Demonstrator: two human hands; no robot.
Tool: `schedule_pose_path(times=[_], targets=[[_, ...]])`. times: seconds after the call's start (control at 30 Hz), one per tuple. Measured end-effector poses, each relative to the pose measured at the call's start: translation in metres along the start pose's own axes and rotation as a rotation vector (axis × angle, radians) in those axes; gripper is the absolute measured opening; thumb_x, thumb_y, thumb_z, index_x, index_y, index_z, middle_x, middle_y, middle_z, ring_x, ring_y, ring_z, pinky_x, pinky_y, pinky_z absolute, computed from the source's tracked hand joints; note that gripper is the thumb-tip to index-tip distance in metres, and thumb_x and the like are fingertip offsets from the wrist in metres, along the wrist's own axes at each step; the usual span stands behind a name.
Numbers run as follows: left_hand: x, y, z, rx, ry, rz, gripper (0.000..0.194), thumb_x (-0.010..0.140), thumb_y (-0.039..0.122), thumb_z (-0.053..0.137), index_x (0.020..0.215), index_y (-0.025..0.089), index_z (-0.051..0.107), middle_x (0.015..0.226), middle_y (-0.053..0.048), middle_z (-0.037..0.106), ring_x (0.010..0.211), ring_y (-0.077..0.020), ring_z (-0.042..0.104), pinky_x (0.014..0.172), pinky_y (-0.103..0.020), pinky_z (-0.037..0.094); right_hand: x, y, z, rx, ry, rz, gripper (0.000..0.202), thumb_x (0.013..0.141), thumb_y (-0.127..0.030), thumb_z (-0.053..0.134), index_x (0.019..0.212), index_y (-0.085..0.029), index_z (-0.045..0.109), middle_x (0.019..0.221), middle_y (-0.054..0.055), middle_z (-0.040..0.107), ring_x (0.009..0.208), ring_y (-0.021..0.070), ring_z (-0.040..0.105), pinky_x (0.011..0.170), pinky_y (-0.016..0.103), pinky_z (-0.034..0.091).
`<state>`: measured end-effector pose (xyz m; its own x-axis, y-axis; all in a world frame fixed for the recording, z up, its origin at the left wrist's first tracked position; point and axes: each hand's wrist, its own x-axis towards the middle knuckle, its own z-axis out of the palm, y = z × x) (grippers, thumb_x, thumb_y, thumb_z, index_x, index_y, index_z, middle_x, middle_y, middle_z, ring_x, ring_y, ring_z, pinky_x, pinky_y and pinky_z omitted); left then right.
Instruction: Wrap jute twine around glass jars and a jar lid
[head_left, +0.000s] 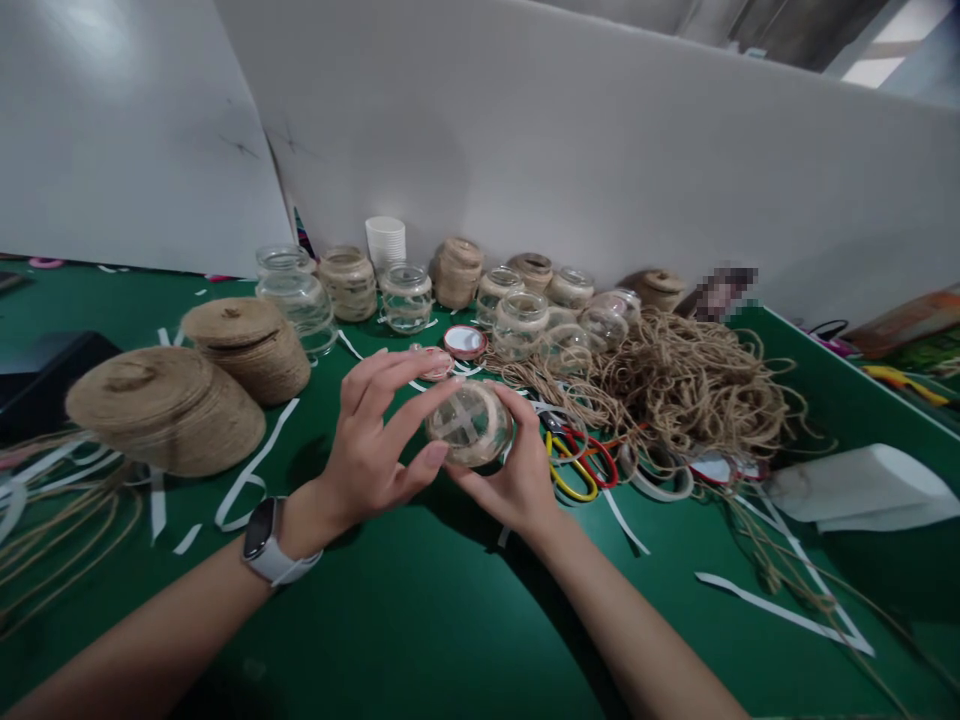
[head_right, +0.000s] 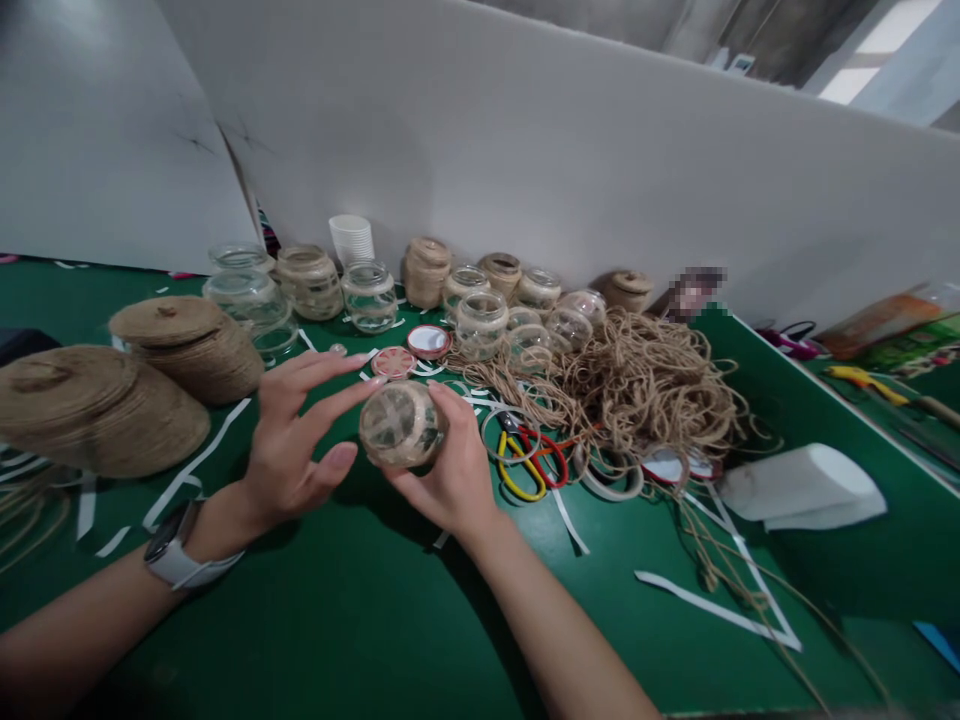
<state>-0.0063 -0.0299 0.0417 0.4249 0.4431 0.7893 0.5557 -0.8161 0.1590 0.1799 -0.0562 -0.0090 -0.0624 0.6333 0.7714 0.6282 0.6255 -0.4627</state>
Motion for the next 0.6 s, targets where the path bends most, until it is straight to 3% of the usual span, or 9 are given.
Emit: schedule_pose_path(times=[0.1, 0.2, 0.3, 0.4, 0.5, 0.6], targets=[[0.001, -0.001, 0.007, 0.013, -0.072, -0.021, 0.045, 0.094, 0.042, 0.041, 0.134, 0.025, 0.055, 0.141, -0.012, 0.050, 0.132, -0.0324, 0.041, 0.109, -0.053, 0.032, -0.002, 0.000, 0.002, 0.000, 0.001, -0.012, 0.082, 0.075, -0.036, 0.074, 0.141, -0.021, 0.028, 0.131, 0.016, 0.052, 0.124, 0.0294, 0.053, 0.100, 0.052, 0.051], [-0.003, -0.005, 0.012, 0.080, -0.037, 0.041, 0.046, 0.094, 0.044, 0.043, 0.134, 0.024, 0.055, 0.141, -0.012, 0.052, 0.132, -0.0329, 0.041, 0.110, -0.056, 0.030, -0.003, 0.000, 0.002, 0.024, -0.012, -0.022, 0.081, 0.075, -0.034, 0.073, 0.141, -0.021, 0.028, 0.131, 0.016, 0.051, 0.126, 0.0294, 0.052, 0.102, 0.052, 0.049], [-0.006, -0.009, 0.012, 0.189, 0.016, 0.141, 0.051, 0.093, 0.051, 0.045, 0.137, 0.026, 0.052, 0.139, -0.010, 0.054, 0.128, -0.0315, 0.045, 0.113, -0.056, 0.026, -0.003, 0.000, 0.002, 0.037, -0.027, -0.031, 0.078, 0.077, -0.034, 0.072, 0.140, -0.021, 0.028, 0.131, 0.016, 0.051, 0.125, 0.0296, 0.052, 0.102, 0.052, 0.049], [-0.006, -0.011, 0.011, 0.271, 0.041, 0.194, 0.054, 0.092, 0.056, 0.043, 0.140, 0.031, 0.048, 0.147, -0.007, 0.045, 0.129, -0.0295, 0.043, 0.114, -0.054, 0.025, -0.003, -0.001, 0.001, 0.051, -0.027, -0.035, 0.078, 0.078, -0.036, 0.071, 0.140, -0.023, 0.026, 0.132, 0.016, 0.050, 0.125, 0.0298, 0.052, 0.101, 0.053, 0.049], [-0.006, -0.009, 0.011, 0.220, 0.042, 0.171, 0.054, 0.094, 0.057, 0.038, 0.144, 0.037, 0.041, 0.153, -0.005, 0.033, 0.134, -0.0316, 0.037, 0.114, -0.054, 0.026, -0.002, -0.001, 0.001, 0.071, -0.024, -0.020, 0.081, 0.078, -0.039, 0.072, 0.141, -0.023, 0.025, 0.132, 0.016, 0.051, 0.125, 0.0299, 0.052, 0.100, 0.053, 0.050], [-0.006, -0.005, 0.013, 0.133, 0.019, 0.138, 0.055, 0.095, 0.056, 0.037, 0.147, 0.038, 0.036, 0.153, -0.006, 0.030, 0.136, -0.0341, 0.035, 0.114, -0.056, 0.025, -0.002, -0.002, 0.001, 0.071, -0.052, -0.031, 0.079, 0.079, -0.040, 0.071, 0.141, -0.023, 0.025, 0.131, 0.016, 0.052, 0.124, 0.0299, 0.053, 0.099, 0.053, 0.051]])
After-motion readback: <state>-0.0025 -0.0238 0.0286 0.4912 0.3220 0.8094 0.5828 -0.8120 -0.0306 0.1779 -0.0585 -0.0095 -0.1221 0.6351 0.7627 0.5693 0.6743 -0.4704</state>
